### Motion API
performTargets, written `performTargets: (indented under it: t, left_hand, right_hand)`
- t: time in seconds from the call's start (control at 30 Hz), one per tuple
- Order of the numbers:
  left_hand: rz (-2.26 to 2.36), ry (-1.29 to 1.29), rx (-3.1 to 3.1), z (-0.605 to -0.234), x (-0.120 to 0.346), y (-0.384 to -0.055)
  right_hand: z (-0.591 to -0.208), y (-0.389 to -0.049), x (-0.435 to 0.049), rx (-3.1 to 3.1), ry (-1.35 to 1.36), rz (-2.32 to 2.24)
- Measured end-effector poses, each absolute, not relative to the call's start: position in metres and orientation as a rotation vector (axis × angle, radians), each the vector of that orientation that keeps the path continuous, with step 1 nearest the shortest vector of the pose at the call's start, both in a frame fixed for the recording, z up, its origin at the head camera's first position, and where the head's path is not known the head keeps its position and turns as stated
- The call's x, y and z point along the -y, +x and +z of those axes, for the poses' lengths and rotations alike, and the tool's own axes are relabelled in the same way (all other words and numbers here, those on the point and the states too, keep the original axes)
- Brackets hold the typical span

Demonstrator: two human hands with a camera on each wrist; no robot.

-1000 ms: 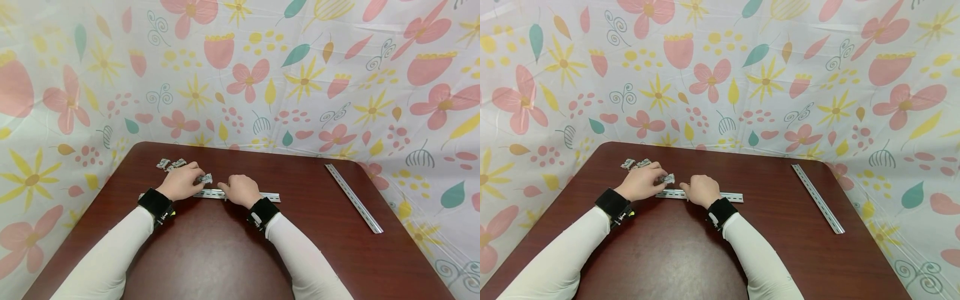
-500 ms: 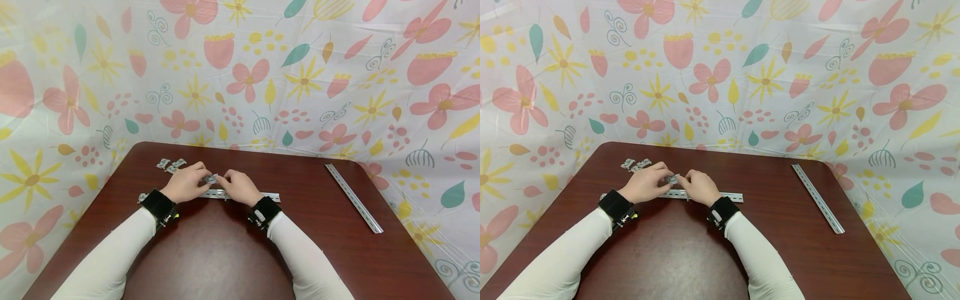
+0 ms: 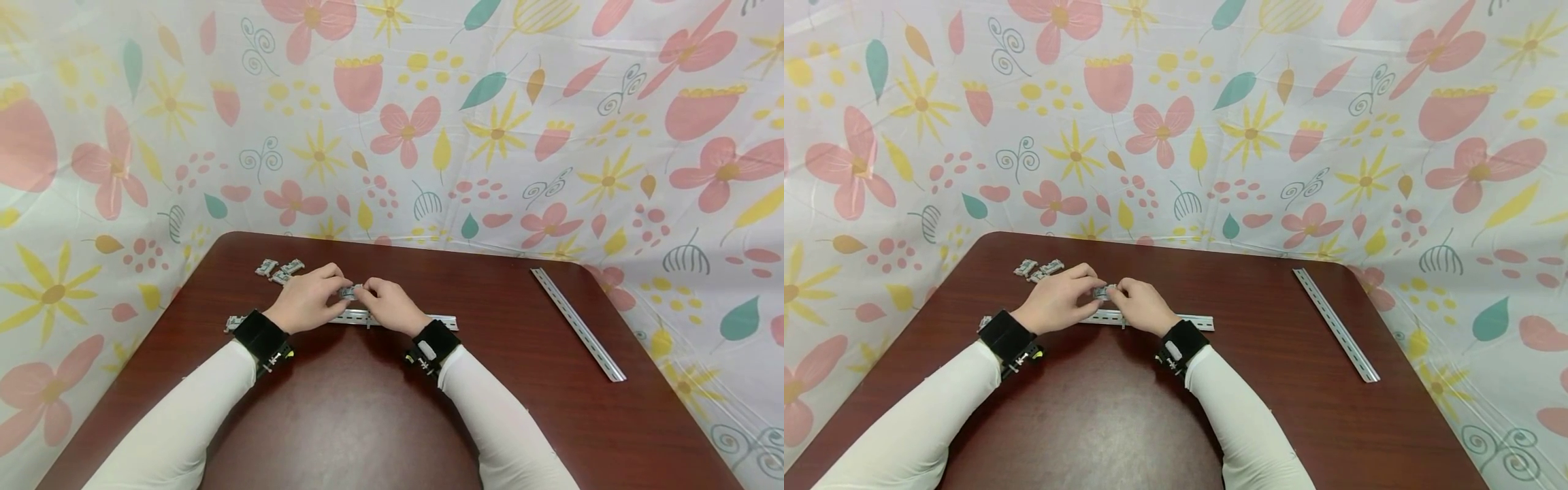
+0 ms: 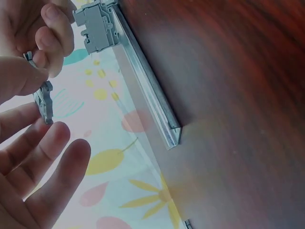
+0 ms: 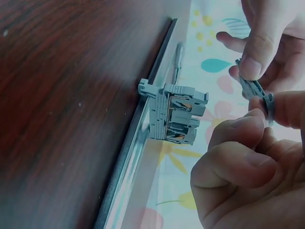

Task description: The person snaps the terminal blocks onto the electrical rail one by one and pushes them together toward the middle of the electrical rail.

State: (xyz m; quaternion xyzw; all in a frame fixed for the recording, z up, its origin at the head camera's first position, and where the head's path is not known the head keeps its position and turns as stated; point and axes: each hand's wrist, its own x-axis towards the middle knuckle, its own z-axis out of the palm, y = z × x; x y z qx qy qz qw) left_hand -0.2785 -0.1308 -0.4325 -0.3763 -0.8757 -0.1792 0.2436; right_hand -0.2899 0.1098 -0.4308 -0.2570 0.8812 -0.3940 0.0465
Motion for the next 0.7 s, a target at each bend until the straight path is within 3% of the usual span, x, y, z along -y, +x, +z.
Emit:
performTargets:
  t: [0.7]
  left_hand:
    - [-0.438, -1.014, 2.2, -0.4372, 0.128, -0.2851]
  right_hand:
    - [-0.4321, -0.2926, -0.1121, -2.421, -0.587, -1.642]
